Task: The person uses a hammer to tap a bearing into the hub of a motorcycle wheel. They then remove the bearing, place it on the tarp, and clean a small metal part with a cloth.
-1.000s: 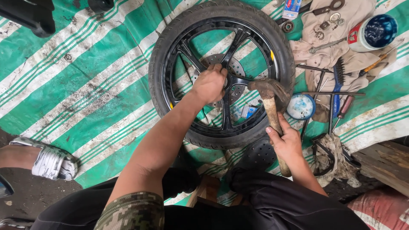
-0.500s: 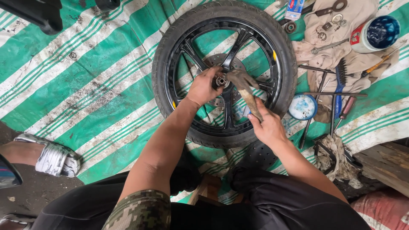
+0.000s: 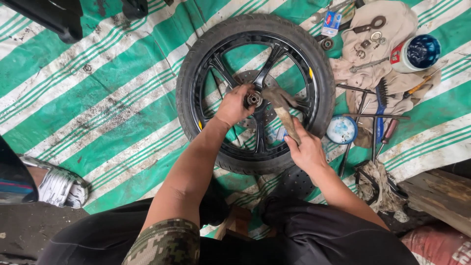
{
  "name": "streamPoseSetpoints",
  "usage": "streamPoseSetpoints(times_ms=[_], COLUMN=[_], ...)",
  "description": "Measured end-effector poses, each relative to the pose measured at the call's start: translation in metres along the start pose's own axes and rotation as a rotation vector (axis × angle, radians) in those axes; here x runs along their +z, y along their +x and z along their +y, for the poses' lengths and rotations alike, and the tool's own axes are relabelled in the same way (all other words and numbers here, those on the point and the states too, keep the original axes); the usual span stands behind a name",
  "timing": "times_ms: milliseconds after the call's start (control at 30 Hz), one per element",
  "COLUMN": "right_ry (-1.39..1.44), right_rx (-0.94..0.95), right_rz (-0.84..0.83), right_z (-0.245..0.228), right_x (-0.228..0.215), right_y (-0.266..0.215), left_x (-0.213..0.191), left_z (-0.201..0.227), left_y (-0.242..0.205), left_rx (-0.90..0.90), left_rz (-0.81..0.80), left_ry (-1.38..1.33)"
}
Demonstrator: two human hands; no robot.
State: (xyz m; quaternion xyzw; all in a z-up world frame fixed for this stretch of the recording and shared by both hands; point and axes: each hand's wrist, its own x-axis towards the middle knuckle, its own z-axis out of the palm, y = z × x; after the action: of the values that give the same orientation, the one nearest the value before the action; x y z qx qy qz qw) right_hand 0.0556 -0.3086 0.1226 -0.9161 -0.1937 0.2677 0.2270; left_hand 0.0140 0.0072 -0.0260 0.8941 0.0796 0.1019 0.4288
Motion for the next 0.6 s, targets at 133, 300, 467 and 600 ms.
streamPoseSetpoints(times_ms=[133,300,467,600], right_ry=[0.087,0.073,0.127,0.048], right_rx=[-0.277,-0.258,-0.393,-0.219], right_rz=[0.285,0.117,0.331,0.147], right_z=[0.015,-0.018,0.022,-0.031], right_x=[0.012,0.003,0.014,0.008], right_y=[-0.009,0.003,0.001,-0.012], left_x=[0.002,-0.009,0.002,0.002], left_z=[0.000,0.004,-0.003,0.000], left_y=[-0.006,-0.002,-0.007,-0.004], left_rx=[-0.035,-0.025,-0.032,-0.035], left_rz=[0.001,-0.019,0.017,0.013], left_ry=[0.015,-0.012,-0.016,-0.065])
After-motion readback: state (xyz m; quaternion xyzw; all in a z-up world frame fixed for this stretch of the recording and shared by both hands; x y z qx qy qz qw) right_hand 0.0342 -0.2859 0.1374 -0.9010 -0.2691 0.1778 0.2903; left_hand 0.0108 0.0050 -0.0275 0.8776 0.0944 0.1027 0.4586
